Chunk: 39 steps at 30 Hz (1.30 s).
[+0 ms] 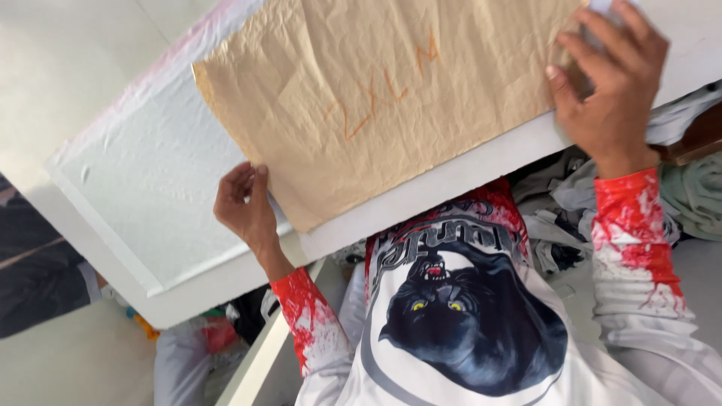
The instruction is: A worker in a sewing factory places a pattern on white fabric and cuts it out using large scissors.
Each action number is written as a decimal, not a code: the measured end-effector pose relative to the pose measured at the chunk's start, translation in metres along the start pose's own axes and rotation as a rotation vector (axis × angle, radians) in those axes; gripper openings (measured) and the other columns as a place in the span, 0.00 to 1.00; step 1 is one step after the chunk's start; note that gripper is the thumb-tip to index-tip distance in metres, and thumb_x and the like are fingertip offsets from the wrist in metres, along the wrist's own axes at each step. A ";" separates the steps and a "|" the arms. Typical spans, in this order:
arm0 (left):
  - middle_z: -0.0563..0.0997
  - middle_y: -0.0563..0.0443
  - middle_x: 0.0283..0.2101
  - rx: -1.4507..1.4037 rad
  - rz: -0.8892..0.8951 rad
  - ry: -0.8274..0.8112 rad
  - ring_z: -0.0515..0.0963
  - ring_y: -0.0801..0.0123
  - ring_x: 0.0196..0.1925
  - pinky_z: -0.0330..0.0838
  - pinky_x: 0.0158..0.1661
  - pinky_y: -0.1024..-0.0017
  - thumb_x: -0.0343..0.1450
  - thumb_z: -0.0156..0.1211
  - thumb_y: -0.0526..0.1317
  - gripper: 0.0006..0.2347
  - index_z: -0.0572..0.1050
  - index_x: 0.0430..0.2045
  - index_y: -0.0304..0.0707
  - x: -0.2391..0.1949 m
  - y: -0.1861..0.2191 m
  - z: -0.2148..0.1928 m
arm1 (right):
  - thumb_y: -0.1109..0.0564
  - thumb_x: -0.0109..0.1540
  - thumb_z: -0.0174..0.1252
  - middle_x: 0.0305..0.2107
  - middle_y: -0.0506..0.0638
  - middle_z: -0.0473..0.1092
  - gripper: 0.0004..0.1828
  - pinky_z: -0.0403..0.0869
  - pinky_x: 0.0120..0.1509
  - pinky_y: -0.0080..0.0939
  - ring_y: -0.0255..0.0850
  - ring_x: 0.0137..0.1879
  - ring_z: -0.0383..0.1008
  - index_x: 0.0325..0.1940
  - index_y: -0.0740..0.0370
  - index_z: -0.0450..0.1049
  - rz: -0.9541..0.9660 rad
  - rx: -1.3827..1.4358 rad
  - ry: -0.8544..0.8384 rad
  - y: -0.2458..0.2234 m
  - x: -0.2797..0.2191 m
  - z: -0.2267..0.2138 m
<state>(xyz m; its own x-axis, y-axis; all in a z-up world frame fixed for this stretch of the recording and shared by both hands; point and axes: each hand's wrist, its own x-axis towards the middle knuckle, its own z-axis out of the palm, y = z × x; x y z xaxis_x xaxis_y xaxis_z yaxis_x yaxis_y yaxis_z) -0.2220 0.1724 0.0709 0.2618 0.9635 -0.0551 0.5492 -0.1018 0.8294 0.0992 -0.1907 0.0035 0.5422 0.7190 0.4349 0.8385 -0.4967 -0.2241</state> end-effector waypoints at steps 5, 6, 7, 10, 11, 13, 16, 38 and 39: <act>0.84 0.52 0.32 -0.004 0.010 -0.010 0.81 0.75 0.33 0.77 0.36 0.81 0.66 0.72 0.35 0.07 0.81 0.35 0.36 0.000 0.002 -0.001 | 0.62 0.77 0.76 0.64 0.64 0.82 0.12 0.63 0.76 0.53 0.56 0.71 0.73 0.63 0.74 0.90 -0.065 0.026 -0.096 0.015 -0.004 -0.018; 0.84 0.52 0.32 -0.001 0.020 -0.015 0.81 0.75 0.33 0.77 0.35 0.80 0.66 0.72 0.35 0.07 0.81 0.34 0.36 0.000 0.003 -0.001 | 0.68 0.77 0.82 0.65 0.70 0.82 0.17 0.65 0.78 0.58 0.61 0.70 0.74 0.69 0.78 0.89 -0.038 0.075 -0.170 0.020 -0.007 -0.022; 0.84 0.52 0.32 -0.003 0.010 -0.013 0.81 0.75 0.33 0.77 0.35 0.80 0.66 0.72 0.35 0.07 0.81 0.34 0.36 -0.002 0.002 -0.001 | 0.68 0.77 0.82 0.65 0.70 0.82 0.17 0.65 0.78 0.58 0.61 0.70 0.74 0.69 0.78 0.89 -0.044 0.074 -0.178 0.016 -0.001 -0.032; 0.84 0.52 0.32 -0.040 -0.010 -0.010 0.83 0.75 0.35 0.79 0.37 0.82 0.66 0.72 0.34 0.07 0.81 0.34 0.37 -0.001 0.004 -0.001 | 0.67 0.73 0.82 0.68 0.67 0.79 0.24 0.75 0.77 0.52 0.57 0.73 0.77 0.72 0.78 0.89 -0.140 0.021 -0.258 0.012 0.015 -0.051; 0.84 0.51 0.32 -0.043 -0.004 -0.011 0.83 0.76 0.34 0.79 0.37 0.82 0.66 0.73 0.35 0.07 0.81 0.34 0.37 -0.001 0.003 -0.001 | 0.64 0.73 0.83 0.69 0.66 0.80 0.23 0.75 0.76 0.50 0.56 0.73 0.77 0.71 0.77 0.89 -0.164 0.004 -0.261 0.015 0.015 -0.052; 0.84 0.51 0.32 -0.050 -0.005 -0.004 0.82 0.76 0.34 0.80 0.37 0.82 0.66 0.73 0.35 0.07 0.81 0.34 0.37 0.000 0.001 -0.001 | 0.62 0.74 0.83 0.69 0.64 0.80 0.22 0.76 0.76 0.48 0.54 0.73 0.78 0.70 0.77 0.90 -0.197 -0.013 -0.267 0.020 0.016 -0.053; 0.85 0.51 0.32 -0.044 0.017 0.008 0.82 0.76 0.32 0.79 0.36 0.81 0.66 0.74 0.34 0.08 0.81 0.34 0.37 0.002 -0.004 -0.002 | 0.59 0.71 0.85 0.70 0.57 0.81 0.22 0.76 0.79 0.44 0.49 0.76 0.76 0.67 0.70 0.91 -0.262 -0.105 -0.283 0.026 0.017 -0.052; 0.85 0.52 0.33 -0.036 0.120 -0.004 0.82 0.75 0.31 0.76 0.32 0.82 0.67 0.72 0.32 0.06 0.80 0.34 0.39 0.006 -0.008 0.005 | 0.76 0.77 0.71 0.83 0.67 0.59 0.18 0.71 0.84 0.63 0.62 0.84 0.61 0.70 0.92 0.81 -0.135 0.239 -0.446 0.050 -0.010 -0.041; 0.85 0.52 0.33 -0.021 0.149 -0.001 0.82 0.75 0.32 0.78 0.32 0.82 0.67 0.72 0.30 0.07 0.80 0.35 0.38 0.006 -0.010 0.004 | 0.79 0.77 0.67 0.82 0.67 0.56 0.18 0.75 0.79 0.66 0.63 0.82 0.62 0.71 0.96 0.77 -0.059 0.336 -0.463 0.047 -0.010 -0.037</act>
<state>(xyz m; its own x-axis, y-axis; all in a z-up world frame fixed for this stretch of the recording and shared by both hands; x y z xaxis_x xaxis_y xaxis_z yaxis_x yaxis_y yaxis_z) -0.2229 0.1786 0.0605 0.3405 0.9377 0.0692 0.4873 -0.2389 0.8400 0.1311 -0.2391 0.0211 0.3980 0.9163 0.0444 0.7985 -0.3222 -0.5085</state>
